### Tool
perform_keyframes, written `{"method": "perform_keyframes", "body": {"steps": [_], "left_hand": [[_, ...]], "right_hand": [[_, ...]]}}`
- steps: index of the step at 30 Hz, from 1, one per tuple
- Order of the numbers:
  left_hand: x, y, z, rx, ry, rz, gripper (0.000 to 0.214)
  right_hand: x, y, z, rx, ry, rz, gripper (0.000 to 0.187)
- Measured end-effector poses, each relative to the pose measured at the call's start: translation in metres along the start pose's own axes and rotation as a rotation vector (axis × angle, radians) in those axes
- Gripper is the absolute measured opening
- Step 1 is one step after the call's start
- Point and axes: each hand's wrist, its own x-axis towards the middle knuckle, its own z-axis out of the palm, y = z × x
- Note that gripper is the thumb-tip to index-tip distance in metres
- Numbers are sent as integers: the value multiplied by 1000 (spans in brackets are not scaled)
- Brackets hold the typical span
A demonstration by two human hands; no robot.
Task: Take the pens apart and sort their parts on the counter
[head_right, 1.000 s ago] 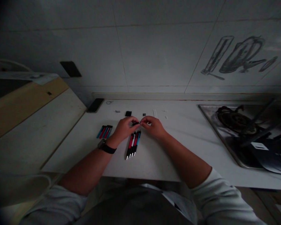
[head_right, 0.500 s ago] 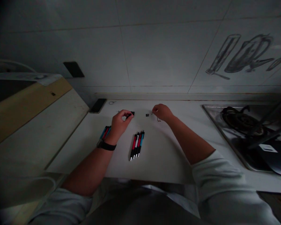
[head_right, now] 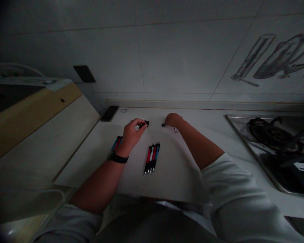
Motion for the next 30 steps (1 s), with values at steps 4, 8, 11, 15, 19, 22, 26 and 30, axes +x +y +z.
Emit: {"method": "perform_keyframes", "body": {"steps": [4, 8, 11, 15, 19, 22, 26, 30], "left_hand": [[0, -1, 0, -10, 9, 10, 7], [1, -2, -1, -3, 1, 6, 8], [1, -3, -1, -8, -4, 10, 8], [1, -2, 0, -16, -6, 11, 8], [1, -2, 0, 5, -5, 14, 8], [1, -2, 1, 27, -7, 22, 9], [1, -4, 2, 46, -12, 20, 8], [0, -6, 2, 32, -11, 14, 8]], "right_hand": [[-2, -2, 0, 2, 3, -3, 28], [-7, -3, -1, 8, 11, 10, 28], [-11, -4, -3, 23, 33, 38, 28], [-20, -8, -8, 37, 79, 38, 28], [-38, -29, -9, 87, 105, -88, 24], [-56, -55, -3, 105, 82, -220, 24], [-76, -82, 8, 48, 60, -240, 20], [-84, -87, 13, 27, 91, -240, 21]]}}
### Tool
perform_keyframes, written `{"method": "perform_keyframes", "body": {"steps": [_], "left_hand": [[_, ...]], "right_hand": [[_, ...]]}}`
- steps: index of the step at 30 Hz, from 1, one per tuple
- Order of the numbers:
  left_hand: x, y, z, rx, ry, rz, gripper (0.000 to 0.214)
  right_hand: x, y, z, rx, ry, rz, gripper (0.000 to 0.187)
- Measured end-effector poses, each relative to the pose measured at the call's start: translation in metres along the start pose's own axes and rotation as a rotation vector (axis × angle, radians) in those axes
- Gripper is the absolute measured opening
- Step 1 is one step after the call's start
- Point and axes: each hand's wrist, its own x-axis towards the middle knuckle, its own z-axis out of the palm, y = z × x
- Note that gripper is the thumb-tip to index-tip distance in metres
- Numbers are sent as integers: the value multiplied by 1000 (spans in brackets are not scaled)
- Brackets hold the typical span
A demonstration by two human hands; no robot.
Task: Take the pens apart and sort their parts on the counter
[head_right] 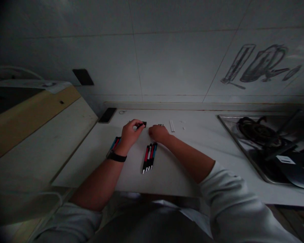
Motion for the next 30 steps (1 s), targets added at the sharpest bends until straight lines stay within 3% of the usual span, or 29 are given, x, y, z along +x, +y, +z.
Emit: {"method": "perform_keyframes", "body": {"steps": [7, 13, 16, 19, 23, 30], "left_hand": [[-1, -3, 1, -2, 2, 15, 9], [-3, -6, 5, -5, -35, 37, 9], [-5, -8, 7, 6, -52, 36, 10], [-6, -9, 10, 8, -68, 28, 12], [-8, -10, 13, -2, -102, 32, 10], [-9, -9, 14, 2, -114, 21, 10]], "right_hand": [[-20, 36, -14, 268, 155, -23, 19], [-43, 113, -25, 465, 349, 108, 20], [-50, 159, -18, 601, 546, 282, 24], [-54, 195, -5, 693, 663, 499, 26], [-53, 216, 14, 528, 615, 589, 20], [-44, 214, 29, 248, 469, 588, 21]]}}
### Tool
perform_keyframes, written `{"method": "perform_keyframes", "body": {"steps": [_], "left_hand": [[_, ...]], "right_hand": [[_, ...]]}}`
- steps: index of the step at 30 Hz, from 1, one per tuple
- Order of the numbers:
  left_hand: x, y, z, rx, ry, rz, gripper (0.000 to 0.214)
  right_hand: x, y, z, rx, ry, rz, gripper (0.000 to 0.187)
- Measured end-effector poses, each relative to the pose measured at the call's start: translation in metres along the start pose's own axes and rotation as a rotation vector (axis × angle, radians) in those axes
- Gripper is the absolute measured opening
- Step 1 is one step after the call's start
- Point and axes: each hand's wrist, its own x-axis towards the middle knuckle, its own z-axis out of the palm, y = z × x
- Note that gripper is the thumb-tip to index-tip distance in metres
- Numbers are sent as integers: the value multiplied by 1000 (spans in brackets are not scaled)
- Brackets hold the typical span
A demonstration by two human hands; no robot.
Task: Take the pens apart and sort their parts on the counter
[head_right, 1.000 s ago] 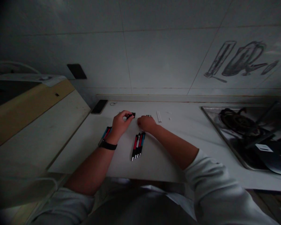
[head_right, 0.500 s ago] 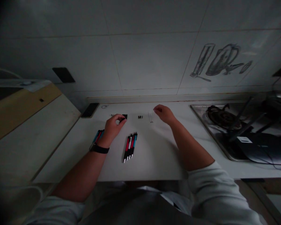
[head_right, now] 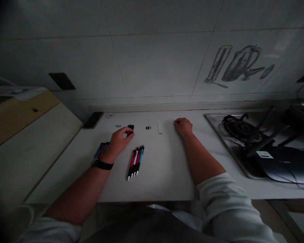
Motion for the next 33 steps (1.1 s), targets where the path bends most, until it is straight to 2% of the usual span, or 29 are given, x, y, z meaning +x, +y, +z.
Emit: {"method": "perform_keyframes", "body": {"steps": [9, 20, 25, 27, 29, 31, 33], "left_hand": [[1, 2, -1, 20, -3, 39, 9], [3, -1, 1, 16, -11, 80, 10], [6, 2, -1, 0, 25, 136, 10], [6, 4, -1, 3, 39, 165, 10], [4, 8, -1, 5, 20, 181, 13], [1, 12, 2, 5, -28, 184, 24], [-3, 17, 6, 9, -84, 190, 38]], "right_hand": [[-2, -6, 0, -90, -6, 5, 24], [-7, -9, -4, -81, 11, -5, 28], [-14, -10, -17, -6, 99, -29, 34], [-22, -20, -24, 42, 176, -64, 35], [-35, -40, -30, 114, 219, -147, 30], [-54, -70, -33, 218, 179, -283, 24], [-77, -101, -32, 290, 52, -428, 22]]}}
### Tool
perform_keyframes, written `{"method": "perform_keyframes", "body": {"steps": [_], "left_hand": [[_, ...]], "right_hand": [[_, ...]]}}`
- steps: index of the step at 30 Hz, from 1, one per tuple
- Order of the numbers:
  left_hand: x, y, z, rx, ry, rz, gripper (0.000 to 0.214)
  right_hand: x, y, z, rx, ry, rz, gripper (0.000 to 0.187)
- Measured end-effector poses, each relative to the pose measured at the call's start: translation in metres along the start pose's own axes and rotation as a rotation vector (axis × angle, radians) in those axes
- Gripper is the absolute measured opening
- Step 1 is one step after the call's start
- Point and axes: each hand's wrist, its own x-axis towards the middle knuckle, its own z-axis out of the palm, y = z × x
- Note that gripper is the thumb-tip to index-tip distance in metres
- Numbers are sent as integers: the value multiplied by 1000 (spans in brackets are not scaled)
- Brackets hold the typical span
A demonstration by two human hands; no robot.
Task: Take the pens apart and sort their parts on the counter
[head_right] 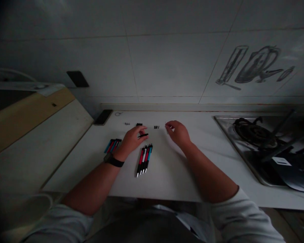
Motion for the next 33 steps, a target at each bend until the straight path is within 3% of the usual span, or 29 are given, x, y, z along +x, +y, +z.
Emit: {"method": "perform_keyframes", "body": {"steps": [4, 8, 14, 17, 21, 26, 33], "left_hand": [[-3, 9, 7, 47, -85, 63, 45], [-5, 12, 9, 85, -117, 116, 42], [-4, 13, 7, 39, -92, 141, 41], [-2, 11, 3, 7, -62, 117, 29], [-1, 10, -1, -15, -52, 86, 7], [0, 11, -2, -35, -42, 91, 5], [1, 10, -2, -31, -10, 82, 9]], "right_hand": [[-17, -49, 22, 115, -239, -122, 27], [-24, -55, 35, 232, -312, -134, 26], [-23, -41, 34, 295, -225, -95, 28], [-21, -34, 31, 290, -156, -36, 33], [-20, -30, 29, 307, -160, -12, 37], [-21, -32, 31, 310, -178, -24, 40], [-22, -34, 37, 382, -150, -35, 21]]}}
